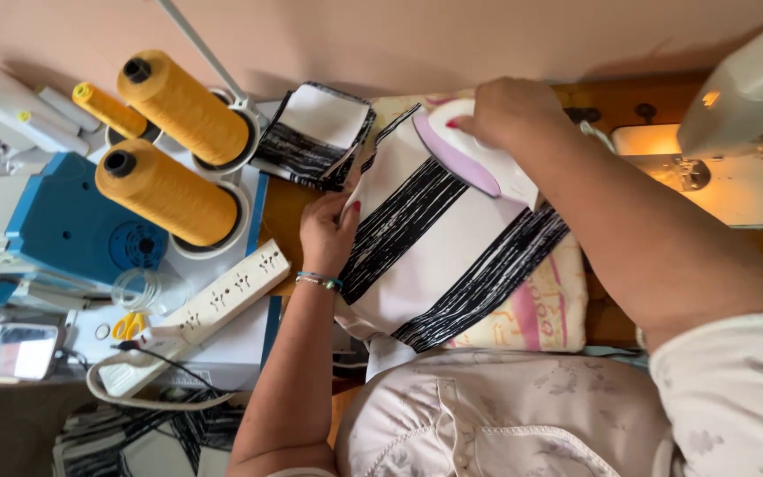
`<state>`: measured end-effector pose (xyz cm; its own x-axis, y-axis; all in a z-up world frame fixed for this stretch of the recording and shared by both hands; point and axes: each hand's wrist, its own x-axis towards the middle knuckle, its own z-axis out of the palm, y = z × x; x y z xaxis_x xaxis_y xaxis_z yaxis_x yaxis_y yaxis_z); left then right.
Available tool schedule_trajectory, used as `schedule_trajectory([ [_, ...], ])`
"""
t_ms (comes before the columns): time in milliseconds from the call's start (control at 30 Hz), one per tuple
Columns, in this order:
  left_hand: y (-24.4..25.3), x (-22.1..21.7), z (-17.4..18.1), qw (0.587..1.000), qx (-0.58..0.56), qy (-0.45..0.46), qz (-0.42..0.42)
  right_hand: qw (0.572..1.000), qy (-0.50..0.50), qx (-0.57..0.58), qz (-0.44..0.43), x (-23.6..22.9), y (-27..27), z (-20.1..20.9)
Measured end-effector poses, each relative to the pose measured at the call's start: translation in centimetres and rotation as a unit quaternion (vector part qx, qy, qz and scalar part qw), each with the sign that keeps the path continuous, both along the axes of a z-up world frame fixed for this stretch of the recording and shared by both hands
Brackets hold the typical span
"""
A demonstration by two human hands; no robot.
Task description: Ironing pieces of striped fabric on a workstation
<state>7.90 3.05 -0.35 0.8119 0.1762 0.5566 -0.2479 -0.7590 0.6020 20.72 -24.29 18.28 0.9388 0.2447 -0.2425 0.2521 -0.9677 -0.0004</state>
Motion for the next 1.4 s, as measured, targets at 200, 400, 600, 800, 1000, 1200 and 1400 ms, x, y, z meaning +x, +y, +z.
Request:
schedule_trajectory([
  [200, -0.5, -0.6, 1.1, 1.0, 0.014, 0.009, -0.003, 0.999, 0.008, -0.005, -0.035, 4.5, 4.3, -1.7],
  [400, -0.5, -0.9, 1.4, 0.999, 0.032, 0.011, -0.03, 0.999, 0.032, 0.002, -0.037, 1.9, 2.8, 0.3],
  [600, -0.4, -0.8, 1.0, 0.997, 0.06, -0.007, -0.038, 0.996, 0.076, -0.015, -0.044, -3.7, -3.0, 1.0],
  [800, -1.3, -0.7, 1.7, 0.995, 0.097, 0.033, -0.004, 0.992, 0.096, -0.033, -0.074, -9.4, -8.2, 2.1],
  [1000, -1.1, 4.7, 0.8, 0.971, 0.228, 0.063, 0.029, 0.998, 0.047, 0.0, -0.044, -12.9, -11.6, 1.9],
  [1200, -4.9, 10.9, 5.1, 0.942, 0.213, 0.214, -0.148, 0.995, 0.047, 0.015, -0.084, -18.0, -16.1, 4.4],
  [1400, -12.7, 13.2, 15.6, 0.956, -0.056, 0.142, -0.25, 0.981, 0.07, 0.016, -0.181, -21.6, -23.7, 1.9],
])
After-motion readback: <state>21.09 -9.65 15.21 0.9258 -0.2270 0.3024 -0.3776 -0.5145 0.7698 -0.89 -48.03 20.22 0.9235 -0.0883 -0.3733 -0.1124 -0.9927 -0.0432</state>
